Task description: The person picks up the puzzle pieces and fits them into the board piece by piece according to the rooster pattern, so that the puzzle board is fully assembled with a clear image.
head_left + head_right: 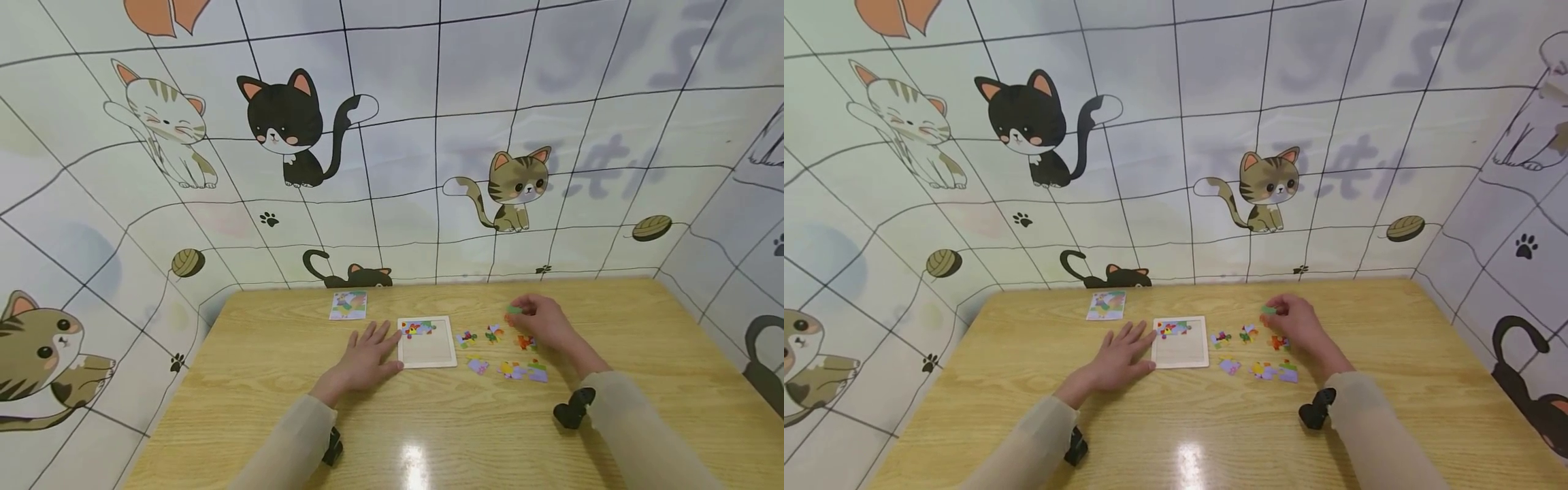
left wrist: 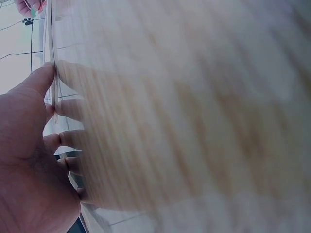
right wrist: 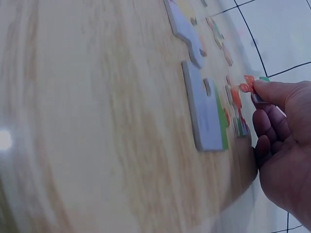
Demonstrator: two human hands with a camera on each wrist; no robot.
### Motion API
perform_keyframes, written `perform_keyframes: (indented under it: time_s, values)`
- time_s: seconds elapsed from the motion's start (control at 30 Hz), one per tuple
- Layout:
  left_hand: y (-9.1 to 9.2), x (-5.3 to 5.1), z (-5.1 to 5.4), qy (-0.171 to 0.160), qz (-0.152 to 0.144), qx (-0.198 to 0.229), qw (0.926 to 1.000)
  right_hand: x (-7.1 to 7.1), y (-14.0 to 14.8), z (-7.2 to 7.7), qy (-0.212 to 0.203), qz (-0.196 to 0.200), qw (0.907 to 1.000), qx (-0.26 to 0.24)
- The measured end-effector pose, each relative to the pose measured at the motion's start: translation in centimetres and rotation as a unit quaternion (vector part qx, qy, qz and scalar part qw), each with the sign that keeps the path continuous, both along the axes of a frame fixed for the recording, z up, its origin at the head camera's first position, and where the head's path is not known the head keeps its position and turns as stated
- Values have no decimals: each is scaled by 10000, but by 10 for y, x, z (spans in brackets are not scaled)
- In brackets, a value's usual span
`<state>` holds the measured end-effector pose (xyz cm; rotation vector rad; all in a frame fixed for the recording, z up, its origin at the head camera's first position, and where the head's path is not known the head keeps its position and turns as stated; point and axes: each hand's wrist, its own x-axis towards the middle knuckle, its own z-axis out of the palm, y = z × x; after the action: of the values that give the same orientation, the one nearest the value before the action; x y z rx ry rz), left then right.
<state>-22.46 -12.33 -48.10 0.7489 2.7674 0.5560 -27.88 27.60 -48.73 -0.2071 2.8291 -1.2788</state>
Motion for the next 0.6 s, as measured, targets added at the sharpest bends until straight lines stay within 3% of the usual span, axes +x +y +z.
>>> perform_keyframes:
  time_s: [0.17,0.37,0.6]
  values:
    - [-1,1,0,-10,4,9,10000,0,-10,3,93,-2,9998,-187]
    - [-1,3,1,-28,-3,25,10000,-1,-28,7,98,-5,9970,-762]
    - [-1,2,0,-40,16,-49,10000,1,-56,13,-77,407,9917,-1214]
